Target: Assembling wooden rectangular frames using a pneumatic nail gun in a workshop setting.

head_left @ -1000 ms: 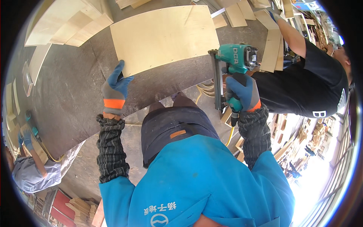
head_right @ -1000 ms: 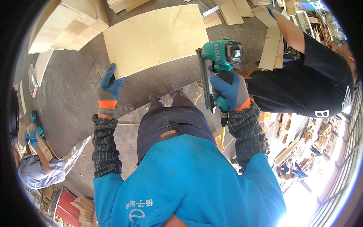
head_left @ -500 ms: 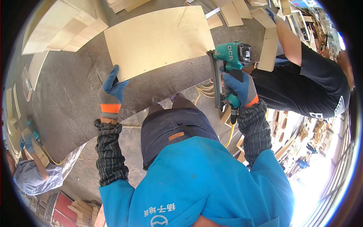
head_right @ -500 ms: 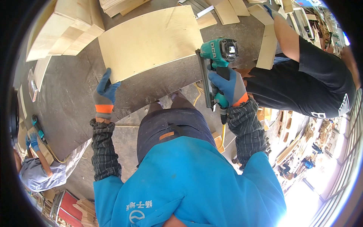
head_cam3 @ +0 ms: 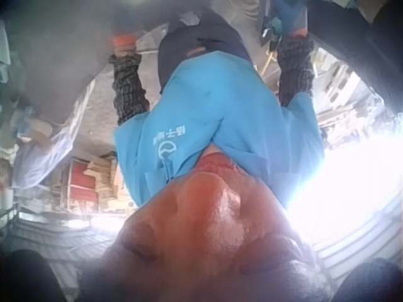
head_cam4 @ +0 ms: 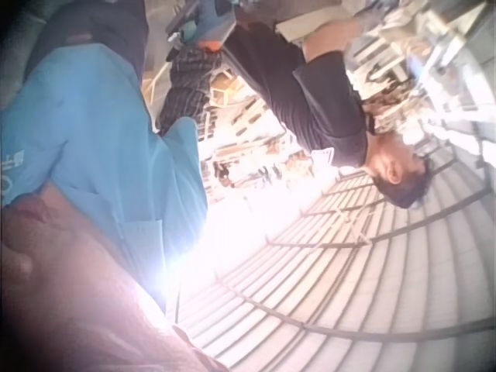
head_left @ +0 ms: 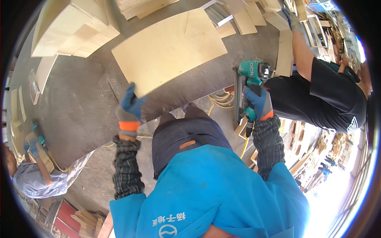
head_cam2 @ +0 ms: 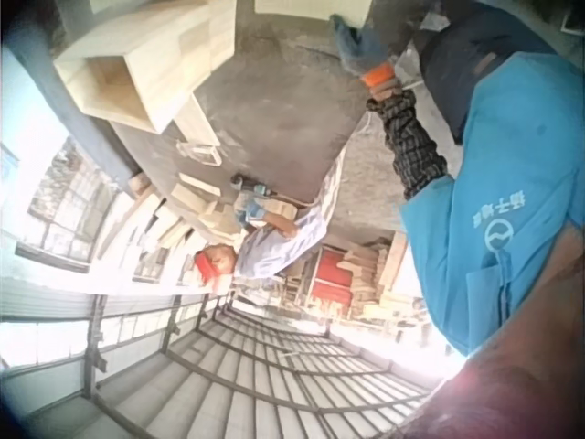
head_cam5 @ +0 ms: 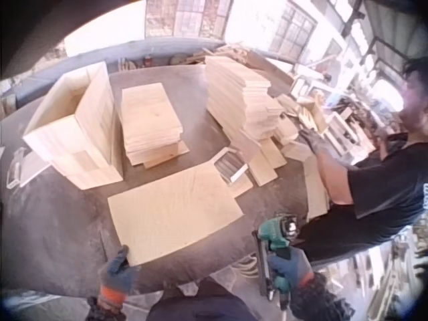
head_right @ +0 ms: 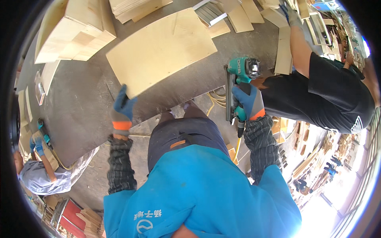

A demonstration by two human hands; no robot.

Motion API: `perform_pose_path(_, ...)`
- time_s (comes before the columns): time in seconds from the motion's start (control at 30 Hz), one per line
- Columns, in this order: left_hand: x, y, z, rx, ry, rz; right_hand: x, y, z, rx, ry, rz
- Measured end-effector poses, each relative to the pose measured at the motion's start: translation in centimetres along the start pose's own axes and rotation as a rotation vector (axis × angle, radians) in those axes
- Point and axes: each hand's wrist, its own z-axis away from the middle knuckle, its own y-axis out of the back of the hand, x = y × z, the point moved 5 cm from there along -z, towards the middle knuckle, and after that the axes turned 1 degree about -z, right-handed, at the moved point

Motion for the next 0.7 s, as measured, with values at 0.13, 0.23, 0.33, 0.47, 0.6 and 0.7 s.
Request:
perform_pose_path(0.13, 4.8, -1.7, 7.4, -0.233, 0.016, -0.156, 3.1, -0.5, -0.1, -0.014, -0.085, -0.011)
perform_pose_path(0.23, 6.9, 1.8, 4.7, -0.033, -0.204, -0.422, 4.4, -1.9, -0.2, -0.063, -0.124, -0.014)
perform_pose_path(0.33, 6.3, 6.4, -2.3, 0.294, -0.377, -0.61, 4.5, -5.0, -0.6, -0.228, -0.114, -0.046)
perform_pose_path(0.47, 1.5, 4.4, -6.9, -0.053, -0.125, -0.341, 3.6, -7.6, -1.3, -0.241, -0.062, 0.122)
perform_pose_path(0.6, -0.1, 3.5, -1.8, -0.078, 0.123, -0.026, 2.9, -8.6, -1.5, -0.266, -0.006, 0.171)
perform_pose_path(0.7, 1.7, 3.4, 3.6, -0.075, 0.019, -0.059, 1.7, -9.2, -3.1, -0.253, 0.105, 0.199)
